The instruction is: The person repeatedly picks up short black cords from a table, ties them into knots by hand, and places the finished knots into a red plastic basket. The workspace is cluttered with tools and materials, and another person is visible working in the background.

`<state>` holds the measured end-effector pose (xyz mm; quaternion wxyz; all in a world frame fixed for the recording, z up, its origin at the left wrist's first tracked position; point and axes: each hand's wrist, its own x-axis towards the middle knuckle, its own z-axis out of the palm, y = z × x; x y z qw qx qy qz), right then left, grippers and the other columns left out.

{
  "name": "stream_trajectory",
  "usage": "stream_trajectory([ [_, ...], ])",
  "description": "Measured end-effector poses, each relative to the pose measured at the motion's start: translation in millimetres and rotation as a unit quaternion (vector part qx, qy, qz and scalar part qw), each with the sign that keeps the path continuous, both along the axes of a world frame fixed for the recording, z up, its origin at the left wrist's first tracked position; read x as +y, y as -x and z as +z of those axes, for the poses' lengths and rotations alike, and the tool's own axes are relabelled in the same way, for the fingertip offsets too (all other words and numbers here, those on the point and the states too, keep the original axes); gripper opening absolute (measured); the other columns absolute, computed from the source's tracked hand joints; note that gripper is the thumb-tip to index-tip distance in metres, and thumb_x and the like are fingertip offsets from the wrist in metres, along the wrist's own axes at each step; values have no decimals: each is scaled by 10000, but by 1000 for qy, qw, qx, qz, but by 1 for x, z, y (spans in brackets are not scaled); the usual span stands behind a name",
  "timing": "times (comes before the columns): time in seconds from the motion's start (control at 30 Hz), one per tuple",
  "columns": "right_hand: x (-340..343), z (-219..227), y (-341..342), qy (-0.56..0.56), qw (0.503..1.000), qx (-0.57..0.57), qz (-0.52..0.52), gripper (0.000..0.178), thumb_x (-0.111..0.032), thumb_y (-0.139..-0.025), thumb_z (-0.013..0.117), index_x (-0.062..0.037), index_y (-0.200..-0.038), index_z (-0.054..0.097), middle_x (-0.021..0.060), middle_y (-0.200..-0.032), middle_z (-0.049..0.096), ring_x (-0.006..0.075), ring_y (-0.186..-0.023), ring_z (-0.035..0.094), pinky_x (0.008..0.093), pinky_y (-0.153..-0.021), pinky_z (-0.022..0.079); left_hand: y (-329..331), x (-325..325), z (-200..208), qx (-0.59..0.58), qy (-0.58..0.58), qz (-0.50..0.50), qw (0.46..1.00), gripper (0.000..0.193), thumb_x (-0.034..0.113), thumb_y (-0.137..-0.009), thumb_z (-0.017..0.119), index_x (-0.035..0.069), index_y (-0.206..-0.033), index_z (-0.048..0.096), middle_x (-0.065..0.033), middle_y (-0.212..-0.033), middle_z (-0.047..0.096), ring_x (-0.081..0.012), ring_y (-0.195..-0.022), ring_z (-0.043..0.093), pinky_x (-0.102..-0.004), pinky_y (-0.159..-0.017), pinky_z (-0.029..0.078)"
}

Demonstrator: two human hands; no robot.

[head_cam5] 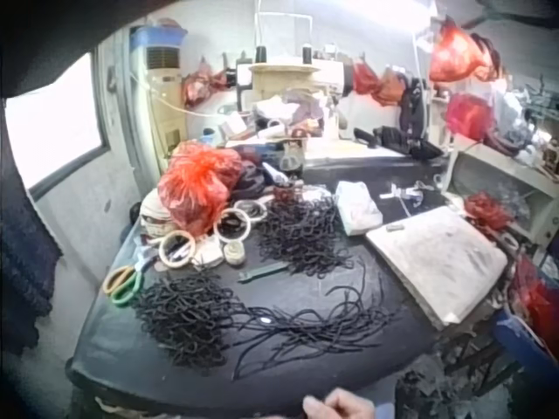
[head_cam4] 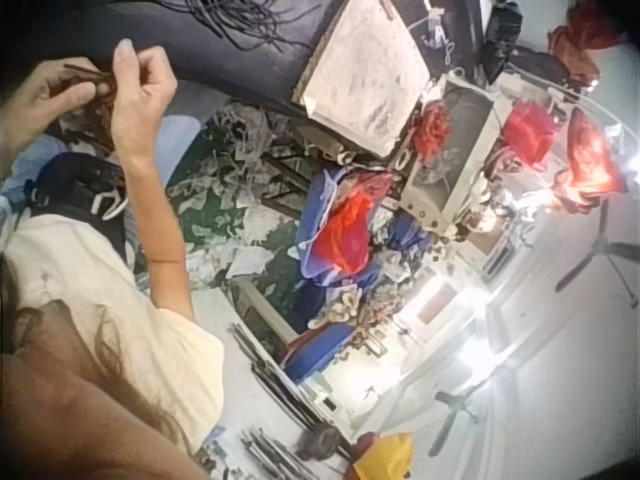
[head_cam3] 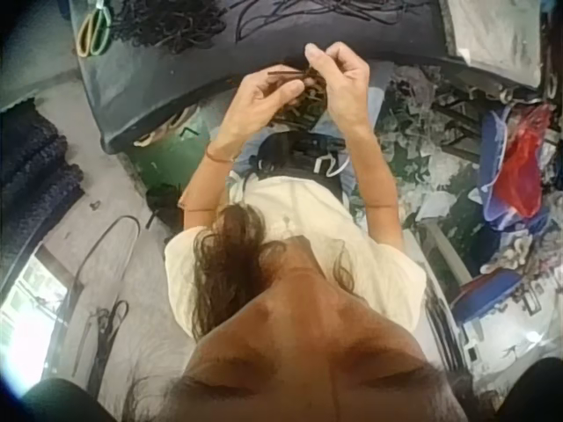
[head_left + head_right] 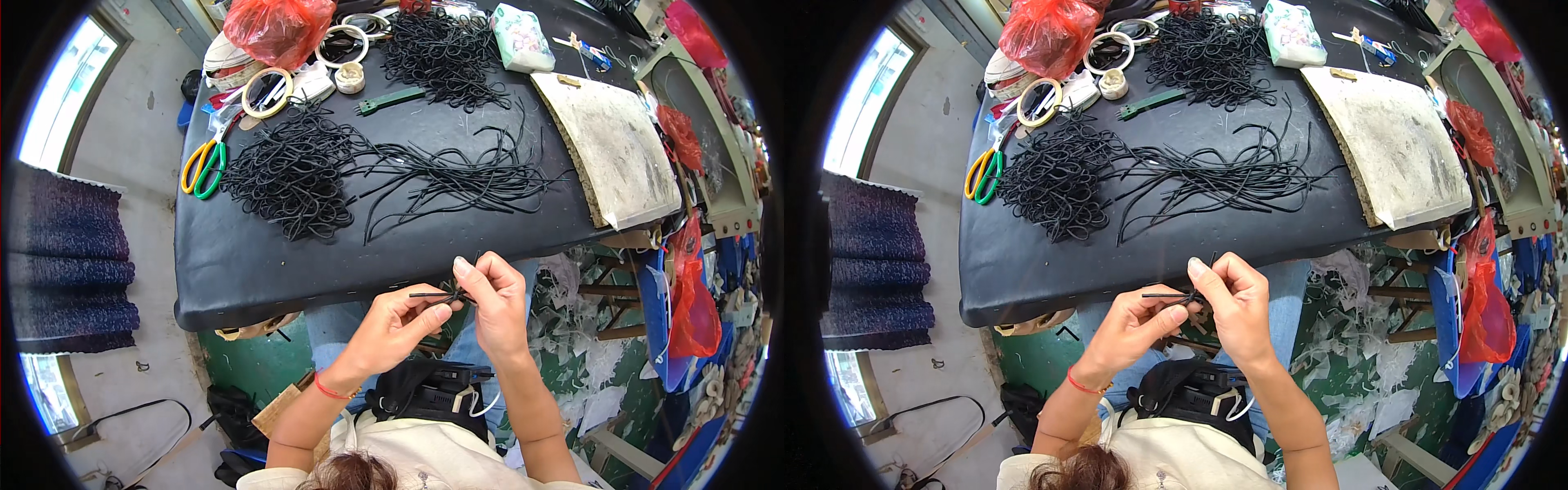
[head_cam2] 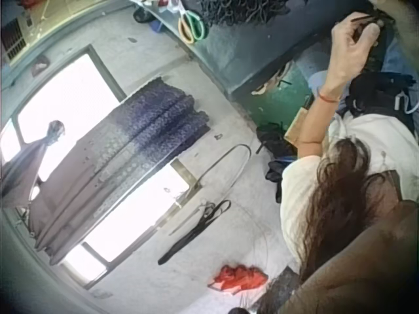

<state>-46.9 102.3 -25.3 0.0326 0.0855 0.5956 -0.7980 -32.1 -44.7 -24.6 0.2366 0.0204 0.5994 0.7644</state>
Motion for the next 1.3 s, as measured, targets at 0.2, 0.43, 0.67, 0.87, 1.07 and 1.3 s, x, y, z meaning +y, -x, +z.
stream_trajectory([
  [0.2,1,-5,9,27,999,-32,-3,341,-94,-832,637,-92,-557,435,-71,-546,420,2,-515,320,188,-472,252,-8,9,-6,216,155,58,962,144,37,-830,599,-28,-956,623,-92,-718,566,-146,-569,507,-258,-519,394],
  [0.43,17,8,13,-44,995,-43,78,321,-300,-940,491,7,-928,587,22,-767,560,48,-659,476,189,-553,363,17,-10,-4,82,57,47,994,196,142,-895,564,-32,-967,623,-9,-757,607,-39,-656,509,-198,-590,435],
  [0.67,7,5,4,-5,995,-5,103,120,-125,-888,581,-5,-874,579,-1,-780,597,34,-722,521,191,-652,428,17,-9,-3,55,35,51,997,170,135,-905,553,-13,-970,608,-36,-811,616,-63,-705,540,-213,-645,461],
  [0.87,3,4,1,-99,990,19,96,101,-96,-877,584,-4,-838,569,2,-794,599,30,-725,521,195,-649,428,18,-7,-2,22,82,54,995,159,130,-910,531,-6,-890,611,-19,-721,593,-56,-659,527,-203,-576,429],
  [1.07,-5,-2,0,-142,988,32,47,109,-77,-866,591,31,-876,585,0,-761,571,42,-701,519,200,-619,421,25,5,-7,48,107,113,987,208,172,-898,536,-4,-817,610,-6,-616,560,-40,-545,469,-213,-489,388],
  [1.3,2,-5,4,-119,987,73,85,106,-58,-862,588,40,-898,606,24,-806,544,57,-686,496,196,-606,407,20,1,1,51,124,111,985,213,170,-886,563,-30,-880,635,-18,-631,591,-36,-579,523,-195,-516,416],
])
